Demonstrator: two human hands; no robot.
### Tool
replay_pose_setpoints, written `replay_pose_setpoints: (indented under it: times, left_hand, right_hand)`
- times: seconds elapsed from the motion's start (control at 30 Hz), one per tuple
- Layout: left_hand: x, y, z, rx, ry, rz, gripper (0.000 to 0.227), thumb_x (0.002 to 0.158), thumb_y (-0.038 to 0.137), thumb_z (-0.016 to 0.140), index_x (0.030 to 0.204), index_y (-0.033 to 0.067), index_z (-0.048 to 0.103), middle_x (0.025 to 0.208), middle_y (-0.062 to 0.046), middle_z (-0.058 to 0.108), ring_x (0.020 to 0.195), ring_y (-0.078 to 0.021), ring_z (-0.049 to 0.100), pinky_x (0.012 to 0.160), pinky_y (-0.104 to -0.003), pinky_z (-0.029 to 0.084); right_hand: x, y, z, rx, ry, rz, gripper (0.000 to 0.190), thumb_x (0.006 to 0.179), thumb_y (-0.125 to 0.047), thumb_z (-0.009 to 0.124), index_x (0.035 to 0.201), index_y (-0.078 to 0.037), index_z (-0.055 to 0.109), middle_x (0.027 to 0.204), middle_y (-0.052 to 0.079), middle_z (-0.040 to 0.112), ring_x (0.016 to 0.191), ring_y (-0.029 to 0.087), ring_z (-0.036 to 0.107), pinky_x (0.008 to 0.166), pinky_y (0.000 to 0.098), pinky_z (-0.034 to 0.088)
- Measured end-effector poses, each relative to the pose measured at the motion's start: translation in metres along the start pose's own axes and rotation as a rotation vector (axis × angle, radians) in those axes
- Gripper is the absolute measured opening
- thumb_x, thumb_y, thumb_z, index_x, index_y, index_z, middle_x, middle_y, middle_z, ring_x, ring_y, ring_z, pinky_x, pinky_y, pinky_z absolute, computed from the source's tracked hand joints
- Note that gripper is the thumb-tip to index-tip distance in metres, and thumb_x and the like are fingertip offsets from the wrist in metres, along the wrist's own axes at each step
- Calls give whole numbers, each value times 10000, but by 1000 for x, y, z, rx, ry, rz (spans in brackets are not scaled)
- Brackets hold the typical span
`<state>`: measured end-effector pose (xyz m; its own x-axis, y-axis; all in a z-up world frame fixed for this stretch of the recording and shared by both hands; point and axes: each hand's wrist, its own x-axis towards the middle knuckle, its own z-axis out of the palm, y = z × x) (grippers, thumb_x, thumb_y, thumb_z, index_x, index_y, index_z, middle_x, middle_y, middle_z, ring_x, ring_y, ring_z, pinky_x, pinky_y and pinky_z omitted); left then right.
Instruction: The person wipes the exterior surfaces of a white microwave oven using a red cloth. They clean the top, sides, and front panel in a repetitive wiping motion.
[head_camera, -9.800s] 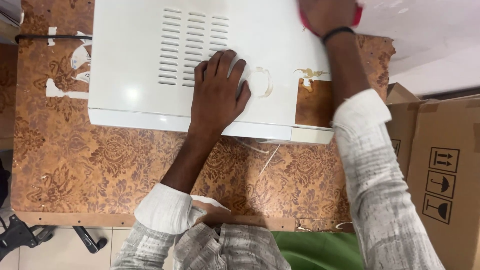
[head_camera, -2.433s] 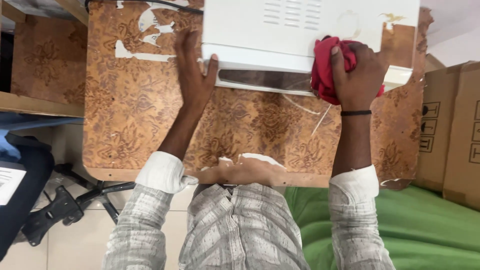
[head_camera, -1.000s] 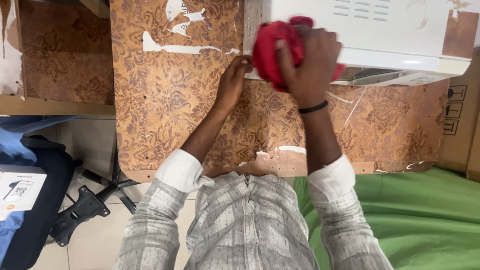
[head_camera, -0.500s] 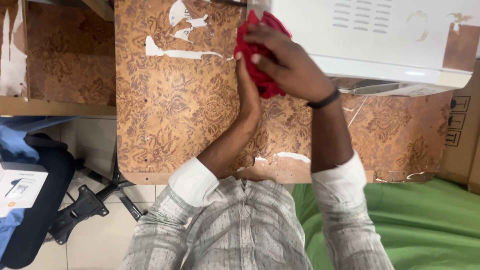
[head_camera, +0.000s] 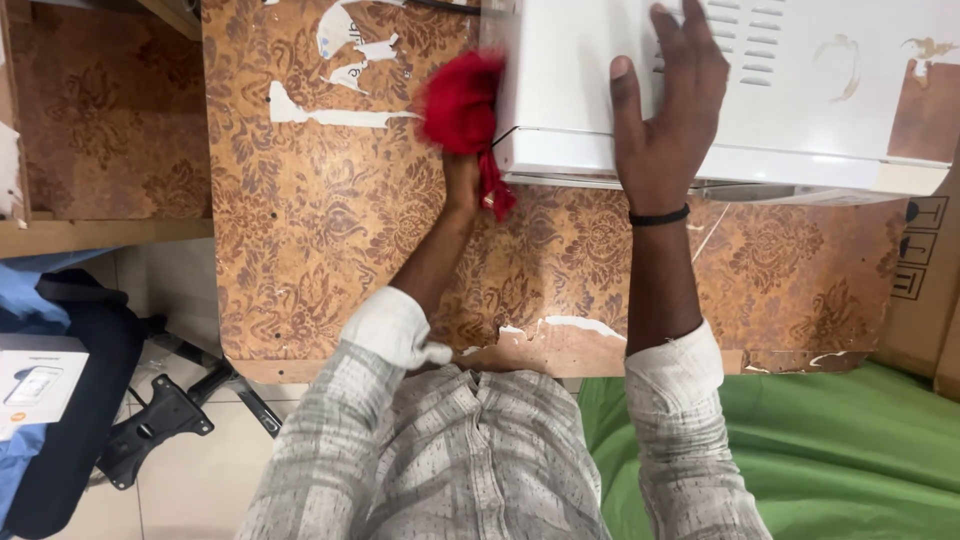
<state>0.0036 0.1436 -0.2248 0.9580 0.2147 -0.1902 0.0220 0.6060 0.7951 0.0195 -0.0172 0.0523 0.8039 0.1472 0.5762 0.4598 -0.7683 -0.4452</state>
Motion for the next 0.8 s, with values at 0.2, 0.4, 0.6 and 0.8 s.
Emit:
replay_pose_setpoints:
  times: [0.2, 0.4, 0.6, 0.8]
  left_hand:
    - [36, 2, -13, -93, -56, 14, 624, 1061, 234, 626, 1556, -55, 377, 1467, -189, 531, 1309, -278, 582, 1122, -395, 538]
    - [63, 61, 8, 92, -181, 107, 527, 1093, 303, 506, 1494, -29, 426, 1385, -182, 575, 1254, -285, 620, 1084, -427, 564]
    - [19, 95, -1, -101, -316, 55, 494, 1125, 372, 387, 1432, -4, 475, 1303, -176, 619, 1199, -292, 658, 1046, -460, 591]
    - [-13, 160, 53, 337, -447, 106, 944, 895, 514, 668, 1563, 37, 202, 1480, -228, 377, 1374, -367, 445, 1127, -575, 492]
  right_hand:
    - [-2, -2, 3, -198, -52, -72, 346, 1113, -246, 730, 1394, -72, 625, 1436, 123, 654, 1417, 304, 565, 1160, 462, 390]
    - [-4, -2, 4, -174, -19, -64, 299, 1084, -171, 696, 1353, -55, 637, 1382, 125, 694, 1385, 309, 595, 1136, 462, 401]
    - [-7, 1, 5, -159, -8, -61, 265, 1082, -152, 699, 1323, -55, 653, 1383, 126, 693, 1381, 311, 598, 1120, 451, 414]
    - [-8, 3, 7, -167, 7, -85, 217, 1078, -147, 708, 1273, -58, 680, 1382, 133, 692, 1370, 313, 597, 1120, 455, 417]
